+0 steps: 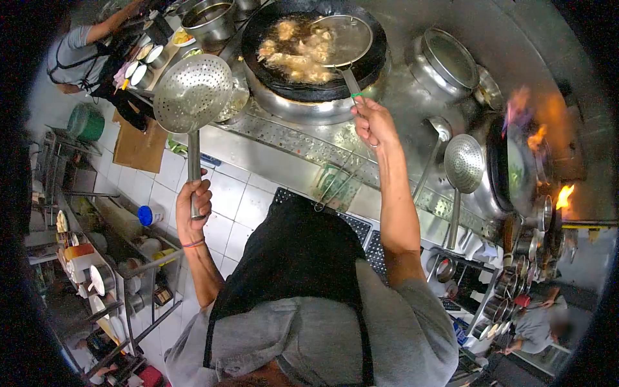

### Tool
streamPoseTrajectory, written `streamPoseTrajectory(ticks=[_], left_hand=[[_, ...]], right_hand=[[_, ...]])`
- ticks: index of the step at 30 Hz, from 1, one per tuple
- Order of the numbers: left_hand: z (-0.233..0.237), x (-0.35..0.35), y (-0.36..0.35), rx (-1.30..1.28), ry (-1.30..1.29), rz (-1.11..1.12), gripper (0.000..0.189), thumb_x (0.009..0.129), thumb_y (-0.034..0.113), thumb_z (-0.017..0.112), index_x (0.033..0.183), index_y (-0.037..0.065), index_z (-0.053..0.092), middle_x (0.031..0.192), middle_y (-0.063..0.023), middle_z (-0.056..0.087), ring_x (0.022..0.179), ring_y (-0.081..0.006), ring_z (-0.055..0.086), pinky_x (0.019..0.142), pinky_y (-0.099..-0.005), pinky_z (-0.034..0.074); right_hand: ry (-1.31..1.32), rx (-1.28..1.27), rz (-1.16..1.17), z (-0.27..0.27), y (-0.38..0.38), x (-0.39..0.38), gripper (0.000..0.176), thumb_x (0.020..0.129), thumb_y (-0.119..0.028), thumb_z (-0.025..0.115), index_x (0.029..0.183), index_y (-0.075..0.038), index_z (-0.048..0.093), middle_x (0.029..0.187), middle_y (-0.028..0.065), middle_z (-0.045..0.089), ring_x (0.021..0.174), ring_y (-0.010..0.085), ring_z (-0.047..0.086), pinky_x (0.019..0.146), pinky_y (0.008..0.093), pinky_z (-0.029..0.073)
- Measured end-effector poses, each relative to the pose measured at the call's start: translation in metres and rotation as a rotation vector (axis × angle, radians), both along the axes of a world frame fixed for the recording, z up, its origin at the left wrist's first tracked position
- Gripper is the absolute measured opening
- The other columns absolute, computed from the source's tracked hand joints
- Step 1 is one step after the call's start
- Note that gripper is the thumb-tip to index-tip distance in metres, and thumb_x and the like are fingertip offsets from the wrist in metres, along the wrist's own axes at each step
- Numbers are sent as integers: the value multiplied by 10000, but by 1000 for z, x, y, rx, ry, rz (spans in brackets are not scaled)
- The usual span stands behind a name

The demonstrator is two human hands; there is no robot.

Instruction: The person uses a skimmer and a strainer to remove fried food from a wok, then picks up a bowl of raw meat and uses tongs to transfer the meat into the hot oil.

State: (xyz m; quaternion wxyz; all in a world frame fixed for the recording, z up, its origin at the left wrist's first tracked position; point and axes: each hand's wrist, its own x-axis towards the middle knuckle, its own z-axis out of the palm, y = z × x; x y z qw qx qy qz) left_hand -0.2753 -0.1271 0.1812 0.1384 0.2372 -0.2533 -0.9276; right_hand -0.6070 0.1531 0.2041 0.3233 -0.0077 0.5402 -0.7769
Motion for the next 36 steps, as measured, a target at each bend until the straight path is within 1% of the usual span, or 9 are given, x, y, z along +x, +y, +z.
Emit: streamPoseTrajectory(ticks=[14, 20, 21, 25, 27, 30, 31, 32, 36], left_hand=[[9, -27, 2, -129, -125, -39, 247, 843, 55, 530, 1076, 2, 466, 665, -35, 458, 437, -95, 437, 339, -236, 387], [7, -39, -4, -64, -147, -71, 217, 845, 56, 534, 1049, 4, 483, 663, -29, 460, 445, -90, 428, 348, -227, 373], [6, -41, -5, -65, -147, -72, 217, 845, 56, 534, 1049, 4, 483, 663, -29, 460, 445, -90, 428, 348, -227, 373], [-1, -44, -8, 40, -101, -95, 193, 848, 56, 538, 1033, 14, 504, 662, -21, 460, 447, -84, 422, 349, -219, 354], [-4, -41, -8, 72, -73, -92, 187, 850, 56, 538, 1030, 18, 509, 661, -18, 460, 447, -81, 418, 349, -217, 349], [-5, -34, -6, 98, -65, -89, 182, 852, 61, 543, 1027, 21, 515, 658, -15, 457, 443, -77, 411, 346, -217, 351], [-7, -32, -5, 116, -53, -89, 181, 855, 61, 541, 1028, 19, 514, 657, -15, 456, 442, -75, 410, 343, -216, 352], [-8, -30, -4, 134, -41, -91, 180, 857, 62, 539, 1029, 18, 514, 656, -15, 455, 442, -73, 409, 341, -214, 352], [-7, -26, -1, 83, -42, -83, 182, 860, 64, 537, 1034, 15, 512, 653, -13, 450, 442, -71, 411, 337, -211, 355]], right_hand=[[81, -140, 89, 42, -4, 51, 298, 924, -66, 509, 1210, 8, 468, 796, 54, 535, 416, 19, 328, 283, 179, 253], [303, 130, 337, 53, -38, 80, 393, 923, -40, 469, 1314, -16, 442, 820, 44, 556, 400, 18, 353, 268, 191, 248], [323, 161, 401, 56, -41, 84, 396, 924, -44, 472, 1320, -42, 469, 797, 33, 571, 470, 30, 423, 357, 207, 341], [661, 342, 407, 36, -52, 90, 402, 915, -41, 489, 1317, -43, 488, 772, 28, 597, 576, 51, 478, 513, 224, 415], [754, 456, 230, 38, -50, 92, 394, 906, -40, 503, 1300, -45, 513, 757, 22, 614, 654, 64, 495, 622, 235, 425], [803, 502, 124, 38, -41, 82, 398, 896, -32, 511, 1295, -34, 515, 762, 26, 619, 656, 62, 500, 613, 237, 430], [745, 519, 147, 42, -38, 80, 414, 899, -13, 475, 1313, -5, 482, 780, 46, 605, 566, 68, 493, 517, 233, 424], [745, 520, 150, 46, -39, 82, 414, 899, -13, 475, 1313, -5, 482, 780, 46, 605, 566, 68, 493, 517, 233, 424], [426, 386, 143, 49, -44, 94, 446, 896, 14, 414, 1342, 24, 424, 820, 62, 578, 415, 70, 420, 344, 230, 336]])
